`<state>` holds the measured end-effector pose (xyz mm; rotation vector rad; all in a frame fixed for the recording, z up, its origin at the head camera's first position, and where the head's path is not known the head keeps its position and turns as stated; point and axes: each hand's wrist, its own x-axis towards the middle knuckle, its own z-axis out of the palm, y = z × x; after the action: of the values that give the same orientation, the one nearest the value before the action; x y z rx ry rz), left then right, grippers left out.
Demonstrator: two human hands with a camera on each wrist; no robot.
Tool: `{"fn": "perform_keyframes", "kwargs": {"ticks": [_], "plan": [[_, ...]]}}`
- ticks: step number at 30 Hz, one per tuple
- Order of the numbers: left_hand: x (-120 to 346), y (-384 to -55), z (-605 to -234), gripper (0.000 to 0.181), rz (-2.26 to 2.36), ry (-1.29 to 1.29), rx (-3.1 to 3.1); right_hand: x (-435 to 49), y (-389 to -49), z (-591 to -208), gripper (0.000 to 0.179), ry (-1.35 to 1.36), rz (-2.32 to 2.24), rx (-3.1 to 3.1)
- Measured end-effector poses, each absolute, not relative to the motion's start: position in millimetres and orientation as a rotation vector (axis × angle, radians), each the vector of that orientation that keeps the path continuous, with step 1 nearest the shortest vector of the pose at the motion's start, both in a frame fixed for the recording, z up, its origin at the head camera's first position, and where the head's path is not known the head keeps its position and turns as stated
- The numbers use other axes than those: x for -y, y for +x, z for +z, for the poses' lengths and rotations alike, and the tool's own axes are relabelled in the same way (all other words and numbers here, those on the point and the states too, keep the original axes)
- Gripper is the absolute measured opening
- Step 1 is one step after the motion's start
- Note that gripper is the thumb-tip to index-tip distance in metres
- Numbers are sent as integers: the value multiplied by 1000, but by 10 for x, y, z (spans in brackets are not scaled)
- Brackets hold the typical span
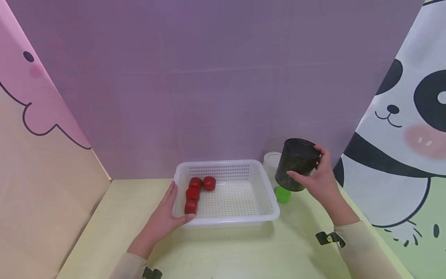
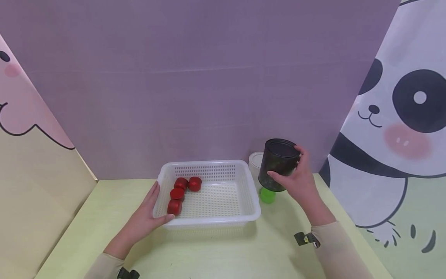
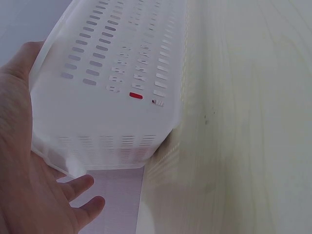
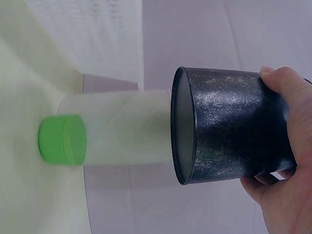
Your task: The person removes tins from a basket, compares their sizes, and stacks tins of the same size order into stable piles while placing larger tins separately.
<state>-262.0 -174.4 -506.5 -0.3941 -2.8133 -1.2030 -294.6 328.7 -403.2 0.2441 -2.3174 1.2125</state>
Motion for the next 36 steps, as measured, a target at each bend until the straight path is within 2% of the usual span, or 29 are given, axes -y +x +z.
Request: {"fn": "perform_keyframes", "kwargs": {"ticks": [36], "plan": [[1718,-2593,-5030,125,-1225,-383,2807,-3822,-3303,-4464,122,29,1136,2269]]}}
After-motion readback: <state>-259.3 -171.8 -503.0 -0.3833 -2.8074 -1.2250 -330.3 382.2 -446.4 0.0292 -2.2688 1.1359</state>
